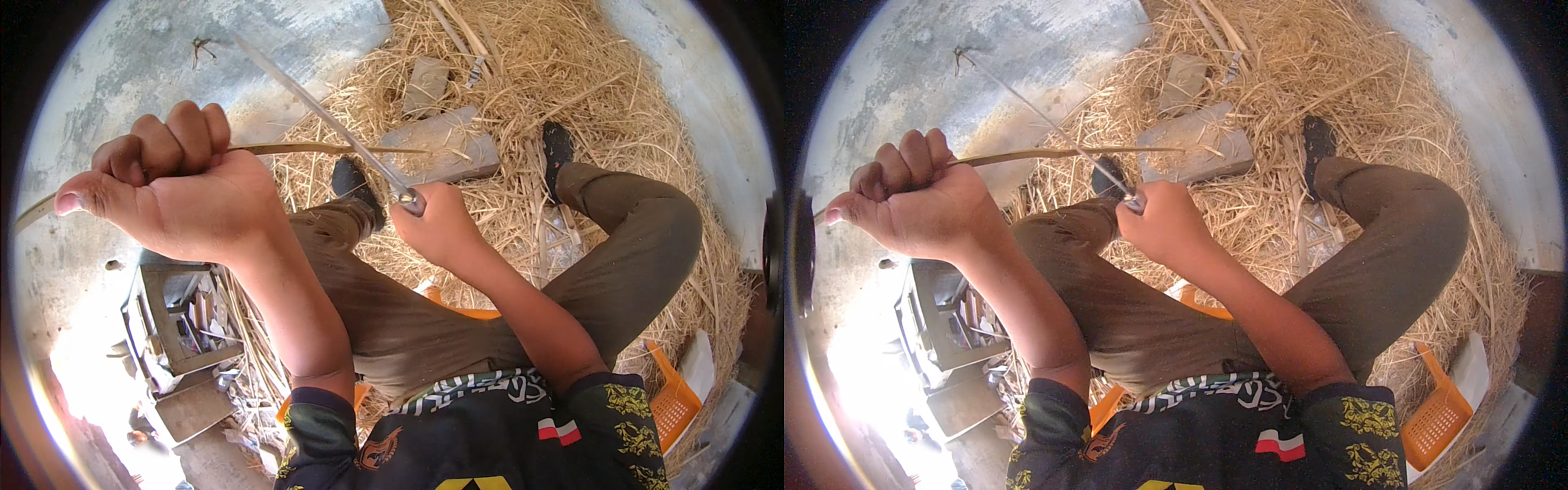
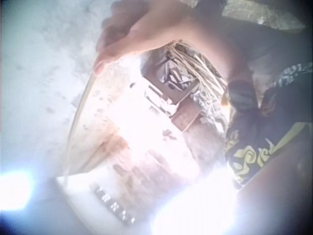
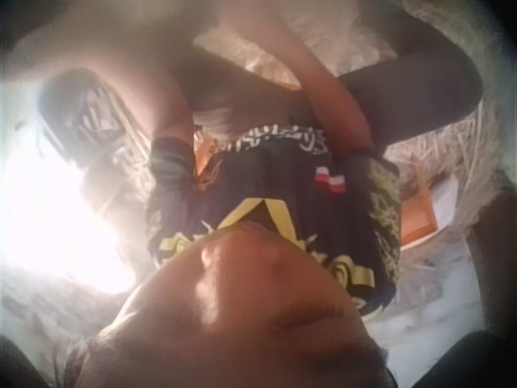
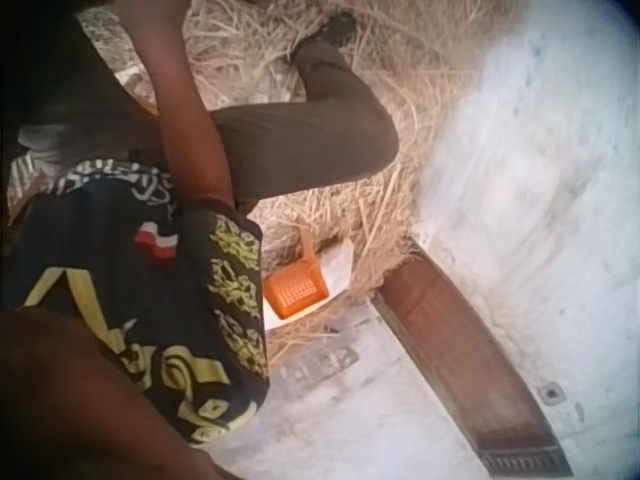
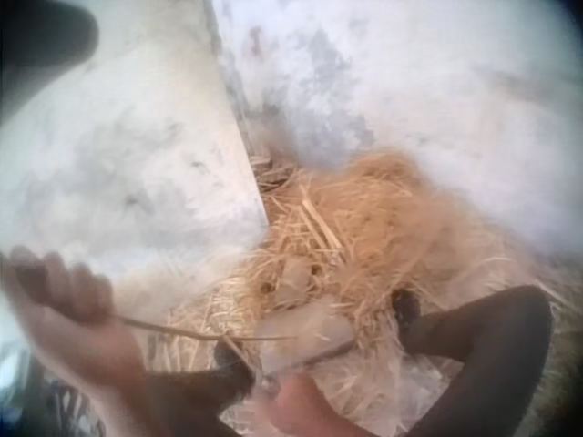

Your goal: The person sits cross-legged and uses a knife to sharpen a long, thin stick. They hold the stick with one hand and scrape the blade along its length to remove the outer layer, repeating the motion to refine the stick's surface.

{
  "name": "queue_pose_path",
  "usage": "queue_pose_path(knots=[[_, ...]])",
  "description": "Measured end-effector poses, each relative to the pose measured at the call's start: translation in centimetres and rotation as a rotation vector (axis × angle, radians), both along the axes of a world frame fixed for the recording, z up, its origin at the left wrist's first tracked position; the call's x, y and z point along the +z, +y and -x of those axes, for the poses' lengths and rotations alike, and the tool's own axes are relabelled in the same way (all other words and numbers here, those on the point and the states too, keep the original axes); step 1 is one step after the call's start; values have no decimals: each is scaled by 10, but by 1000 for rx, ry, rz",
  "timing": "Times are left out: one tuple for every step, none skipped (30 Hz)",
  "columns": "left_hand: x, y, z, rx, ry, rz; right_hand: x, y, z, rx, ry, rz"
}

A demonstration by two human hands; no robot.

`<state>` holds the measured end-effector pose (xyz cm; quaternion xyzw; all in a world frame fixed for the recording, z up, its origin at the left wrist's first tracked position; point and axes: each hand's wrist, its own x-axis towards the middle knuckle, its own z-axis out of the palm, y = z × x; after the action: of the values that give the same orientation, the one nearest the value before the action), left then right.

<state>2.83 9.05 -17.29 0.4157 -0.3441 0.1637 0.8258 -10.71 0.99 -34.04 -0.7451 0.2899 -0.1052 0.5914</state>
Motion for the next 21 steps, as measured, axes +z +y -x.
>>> queue_pose_path(knots=[[1,-1,3,-31,4,4,-12,-2,-1,-16,27,-2],[1,-3,7,-13,23,4,-28,-6,-4,-33,53,-3],[3,-5,10,6,38,5,-33,-11,-7,-49,76,-3],[5,-5,12,24,53,6,-38,-15,-6,-49,98,-11],[6,-4,11,33,49,3,-42,-20,-5,-49,119,-18],[3,-3,8,35,51,1,-36,-22,-4,-56,146,-25],[2,-3,7,37,54,-2,-30,-22,-3,-36,133,-47],[2,-4,7,34,41,-5,-22,-18,-1,-14,120,-70],[2,-5,9,35,37,-11,-10,-13,1,11,115,-94],[2,-3,10,48,33,-22,1,-7,3,22,29,-21],[2,-3,12,59,43,-19,8,-4,4,29,19,-26],[4,-7,15,61,42,-15,16,-3,3,26,0,-29],[5,-10,16,63,42,-10,20,-1,1,23,-20,-32],[4,-10,15,70,48,-7,2,7,-2,-58,-78,-3],[3,-8,12,82,48,-3,4,8,-4,-48,-78,36],[2,-6,10,94,48,1,7,8,-5,-39,-78,76],[3,-5,7,107,60,9,11,7,-5,-33,-79,116],[3,-4,3,117,72,16,14,8,-5,-37,-74,122],[4,-4,0,125,84,23,18,9,-4,-43,-69,128],[6,-5,0,120,70,30,22,10,-4,-50,-64,134],[3,-4,2,110,67,31,22,10,-1,-57,-81,147]])
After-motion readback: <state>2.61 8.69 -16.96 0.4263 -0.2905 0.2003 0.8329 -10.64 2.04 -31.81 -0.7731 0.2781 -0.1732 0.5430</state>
